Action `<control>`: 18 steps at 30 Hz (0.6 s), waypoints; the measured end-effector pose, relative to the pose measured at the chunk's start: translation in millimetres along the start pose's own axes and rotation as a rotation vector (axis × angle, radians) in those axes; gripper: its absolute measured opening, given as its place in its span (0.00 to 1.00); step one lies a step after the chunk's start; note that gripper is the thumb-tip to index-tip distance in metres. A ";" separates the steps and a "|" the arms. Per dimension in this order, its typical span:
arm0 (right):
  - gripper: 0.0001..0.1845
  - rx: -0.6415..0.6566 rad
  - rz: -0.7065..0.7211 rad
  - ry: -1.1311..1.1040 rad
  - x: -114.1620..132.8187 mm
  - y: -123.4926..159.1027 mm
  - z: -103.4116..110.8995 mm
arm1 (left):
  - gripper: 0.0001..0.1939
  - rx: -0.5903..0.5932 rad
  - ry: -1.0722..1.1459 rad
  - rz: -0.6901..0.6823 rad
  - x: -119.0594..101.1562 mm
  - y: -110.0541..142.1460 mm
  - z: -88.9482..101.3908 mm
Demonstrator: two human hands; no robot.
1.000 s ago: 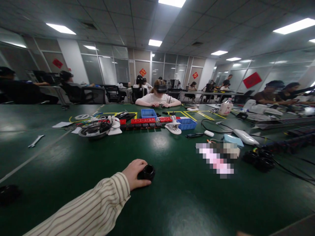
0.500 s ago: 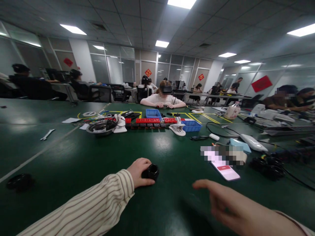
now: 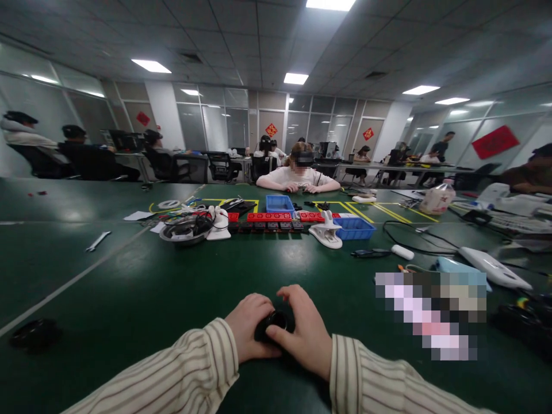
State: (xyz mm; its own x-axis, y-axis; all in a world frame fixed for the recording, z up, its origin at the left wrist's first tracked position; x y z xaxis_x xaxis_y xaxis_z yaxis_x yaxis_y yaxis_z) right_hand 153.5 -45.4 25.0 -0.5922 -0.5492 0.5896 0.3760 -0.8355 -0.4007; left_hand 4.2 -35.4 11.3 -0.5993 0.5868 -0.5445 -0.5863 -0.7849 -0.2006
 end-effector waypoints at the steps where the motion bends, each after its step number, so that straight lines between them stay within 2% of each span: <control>1: 0.19 0.022 0.022 0.009 1.7 -2.1 0.5 | 0.24 0.005 0.007 0.008 0.4 -0.5 -0.3; 4: 0.11 0.094 0.094 0.003 4.9 -5.4 3.4 | 0.24 0.017 0.034 0.028 1.5 -1.7 -0.5; 7: 0.08 0.112 0.198 -0.073 6.7 -5.3 6.8 | 0.20 0.043 0.044 0.004 1.3 -2.2 0.6; 11: 0.16 0.154 0.372 -0.194 11.1 -3.4 10.4 | 0.11 0.096 0.030 -0.044 0.8 -2.1 0.4; 18: 0.17 0.184 0.420 -0.199 16.4 -4.1 15.9 | 0.22 0.059 0.035 -0.018 6.8 0.1 -4.0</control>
State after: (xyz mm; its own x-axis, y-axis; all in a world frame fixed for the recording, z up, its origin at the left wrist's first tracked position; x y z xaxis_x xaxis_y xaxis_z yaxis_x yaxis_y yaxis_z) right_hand 153.7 -51.2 47.5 -0.2222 -0.8161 0.5336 0.6827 -0.5209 -0.5124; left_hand 2.3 -32.3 4.3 -0.5693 0.5926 -0.5699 -0.6287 -0.7604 -0.1626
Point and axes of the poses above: each hand's wrist, its own y-axis away from the middle knuckle, its own z-axis out of the back of the hand, x = y × z, the point moved 2 cm from there along -y, towards the middle knuckle, and after that the axes turned 5 degrees about y, right-handed, at the moved point
